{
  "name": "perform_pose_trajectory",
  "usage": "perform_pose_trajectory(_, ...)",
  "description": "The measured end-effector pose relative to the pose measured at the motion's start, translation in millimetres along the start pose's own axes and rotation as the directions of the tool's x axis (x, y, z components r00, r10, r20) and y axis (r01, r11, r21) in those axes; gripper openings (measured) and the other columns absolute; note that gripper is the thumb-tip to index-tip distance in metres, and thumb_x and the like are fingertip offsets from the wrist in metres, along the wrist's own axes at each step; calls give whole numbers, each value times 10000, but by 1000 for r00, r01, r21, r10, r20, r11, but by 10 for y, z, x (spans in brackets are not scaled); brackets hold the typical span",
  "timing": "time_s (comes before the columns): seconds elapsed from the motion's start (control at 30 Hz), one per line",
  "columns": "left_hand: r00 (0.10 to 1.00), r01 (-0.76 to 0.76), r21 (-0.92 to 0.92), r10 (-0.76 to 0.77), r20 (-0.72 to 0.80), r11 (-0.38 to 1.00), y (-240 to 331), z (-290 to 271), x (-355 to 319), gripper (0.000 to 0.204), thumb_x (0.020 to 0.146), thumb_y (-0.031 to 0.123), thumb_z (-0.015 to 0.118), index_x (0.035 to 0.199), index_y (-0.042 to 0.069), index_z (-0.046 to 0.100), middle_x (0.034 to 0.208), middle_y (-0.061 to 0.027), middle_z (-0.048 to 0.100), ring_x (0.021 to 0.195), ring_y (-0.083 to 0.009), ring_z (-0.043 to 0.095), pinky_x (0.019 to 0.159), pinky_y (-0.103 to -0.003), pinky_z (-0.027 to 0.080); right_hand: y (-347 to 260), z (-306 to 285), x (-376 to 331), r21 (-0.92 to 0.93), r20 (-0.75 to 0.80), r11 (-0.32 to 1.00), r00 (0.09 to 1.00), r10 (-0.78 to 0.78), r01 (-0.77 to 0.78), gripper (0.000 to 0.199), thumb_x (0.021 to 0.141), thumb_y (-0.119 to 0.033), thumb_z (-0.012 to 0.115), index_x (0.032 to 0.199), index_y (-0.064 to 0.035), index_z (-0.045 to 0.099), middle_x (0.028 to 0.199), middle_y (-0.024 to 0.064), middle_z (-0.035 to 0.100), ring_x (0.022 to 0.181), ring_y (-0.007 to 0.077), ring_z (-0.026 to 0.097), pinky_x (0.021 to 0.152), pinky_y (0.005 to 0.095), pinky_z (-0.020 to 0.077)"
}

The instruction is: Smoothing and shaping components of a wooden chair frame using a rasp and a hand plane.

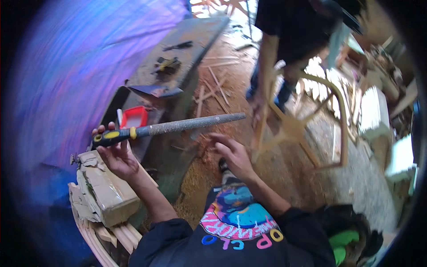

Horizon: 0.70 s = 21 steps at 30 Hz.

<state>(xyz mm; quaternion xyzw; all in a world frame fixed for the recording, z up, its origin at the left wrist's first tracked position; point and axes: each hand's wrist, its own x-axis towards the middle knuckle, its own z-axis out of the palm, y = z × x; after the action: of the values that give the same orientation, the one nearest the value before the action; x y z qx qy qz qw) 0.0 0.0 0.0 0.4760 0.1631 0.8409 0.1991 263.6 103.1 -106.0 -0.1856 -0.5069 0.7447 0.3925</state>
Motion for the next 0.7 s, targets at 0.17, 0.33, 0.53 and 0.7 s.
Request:
perform_pose_trajectory(0.17,993,115,-72,-115,8,991,-161,517,-770,487,962,284,487,1367,53,347,1381,-119,418,1276,-345,420,1042,-573,367,-407,140,-530,646,-64,761,988,143,-69,294,949,-226,539,1093,28,575,1077,133,634,949,183,637,847,326,529)
perform_pose_trajectory(0.33,978,205,-129,-207,-4,970,-571,771,-1157,533,944,307,525,1369,63,312,1372,-130,411,1266,-371,420,1002,-571,419,-465,-238,-837,486,-407,868,905,121,103,264,939,-254,563,959,5,611,900,97,668,753,159,662,716,295,552)
perform_pose_trajectory(0.53,865,497,-106,-481,143,861,-1034,957,-1417,521,955,381,485,1349,69,349,1372,-193,413,1257,-375,432,966,-510,468,-504,-755,-1186,301,-683,918,730,21,256,264,939,-271,565,891,-18,623,816,82,667,660,139,642,634,277,534)
perform_pose_trajectory(0.7,607,497,663,-771,195,559,-1149,1329,-1554,368,764,151,748,1065,-5,605,1006,-128,657,817,-207,639,750,-292,509,-537,-1190,-1554,101,-828,954,556,-76,281,198,935,-262,577,913,-69,617,739,13,627,604,100,585,576,252,509)
